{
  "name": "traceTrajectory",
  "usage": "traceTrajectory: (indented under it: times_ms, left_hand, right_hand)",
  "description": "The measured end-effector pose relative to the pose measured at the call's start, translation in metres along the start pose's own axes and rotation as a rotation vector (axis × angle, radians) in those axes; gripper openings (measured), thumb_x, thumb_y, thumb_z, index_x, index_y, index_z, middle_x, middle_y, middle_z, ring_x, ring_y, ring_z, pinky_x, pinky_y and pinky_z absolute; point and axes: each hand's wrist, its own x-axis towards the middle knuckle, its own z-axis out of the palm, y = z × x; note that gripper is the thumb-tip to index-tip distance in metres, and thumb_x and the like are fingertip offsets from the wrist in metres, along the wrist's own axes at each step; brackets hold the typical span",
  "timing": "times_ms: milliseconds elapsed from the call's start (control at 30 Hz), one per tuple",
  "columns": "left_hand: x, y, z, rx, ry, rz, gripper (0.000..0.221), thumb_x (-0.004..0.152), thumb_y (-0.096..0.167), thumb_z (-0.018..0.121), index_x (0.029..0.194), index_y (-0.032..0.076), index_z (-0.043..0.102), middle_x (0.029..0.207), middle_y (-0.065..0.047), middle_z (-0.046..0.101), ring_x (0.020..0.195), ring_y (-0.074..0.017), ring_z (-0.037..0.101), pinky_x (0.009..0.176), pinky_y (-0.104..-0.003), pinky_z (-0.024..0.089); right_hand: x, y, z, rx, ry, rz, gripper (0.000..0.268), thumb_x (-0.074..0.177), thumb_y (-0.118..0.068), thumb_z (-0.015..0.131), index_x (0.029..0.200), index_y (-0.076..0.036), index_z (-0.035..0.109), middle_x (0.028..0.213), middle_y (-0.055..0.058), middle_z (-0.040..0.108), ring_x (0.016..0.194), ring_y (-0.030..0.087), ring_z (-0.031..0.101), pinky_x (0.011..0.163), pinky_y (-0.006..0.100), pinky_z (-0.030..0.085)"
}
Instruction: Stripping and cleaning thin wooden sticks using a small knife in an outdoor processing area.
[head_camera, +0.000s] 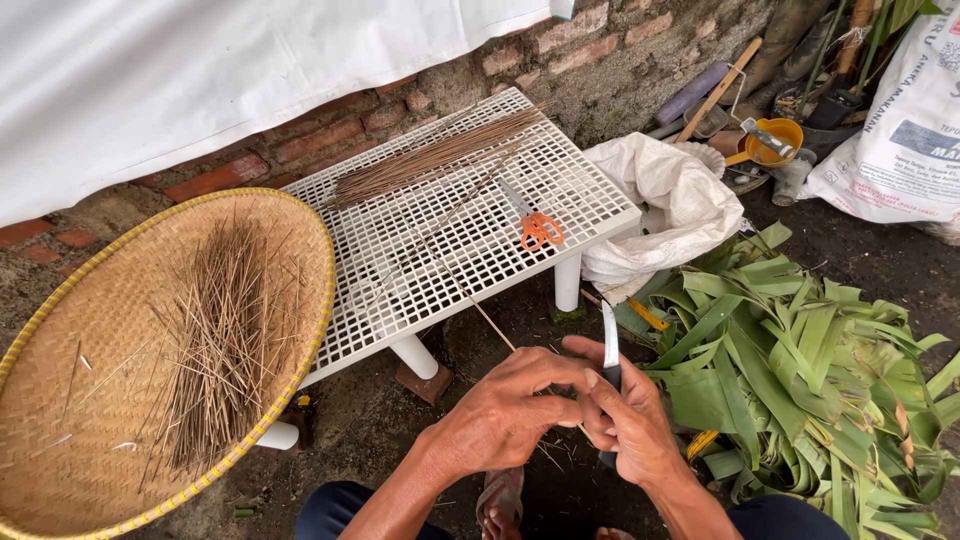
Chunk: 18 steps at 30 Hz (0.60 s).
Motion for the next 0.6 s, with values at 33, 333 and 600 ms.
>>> traceTrajectory:
  times_ms: [33, 333, 600]
  left_hand:
    - [0.001, 0.001, 0.0, 0.006, 0.005, -0.006, 0.033, 0.076, -0.01, 0.067, 0.098, 0.012, 0.075, 0.121, 0.001, 0.062, 0.113, -0.0214, 0.061, 0.107, -0.044, 0.048]
    - [-0.001, -0.018, -0.014, 0.046, 0.071, -0.031, 0.022, 0.082, -0.007, 0.07, 0.093, 0.012, 0.072, 0.095, 0.0, 0.069, 0.083, -0.0188, 0.056, 0.086, -0.04, 0.04]
    - [0.01, -0.016, -0.015, 0.008, 0.018, -0.05, 0.011, 0.087, 0.002, 0.065, 0.086, 0.012, 0.07, 0.077, 0.0, 0.062, 0.073, -0.0182, 0.047, 0.082, -0.038, 0.035]
  right_hand:
    - [0.001, 0.006, -0.005, 0.045, 0.023, 0.034, 0.043, 0.095, -0.013, 0.061, 0.134, 0.005, 0.06, 0.053, 0.0, 0.045, 0.04, 0.005, 0.021, 0.033, 0.024, 0.012]
    - [0.0, 0.004, -0.012, -0.095, 0.143, -0.056, 0.028, 0.095, -0.012, 0.065, 0.115, 0.007, 0.07, 0.069, 0.019, 0.067, 0.038, 0.006, 0.031, 0.03, 0.023, 0.02]
    - [-0.007, -0.001, -0.01, -0.337, 0.153, -0.096, 0.028, 0.092, -0.009, 0.065, 0.114, 0.009, 0.071, 0.07, 0.021, 0.072, 0.039, 0.009, 0.037, 0.032, 0.024, 0.03]
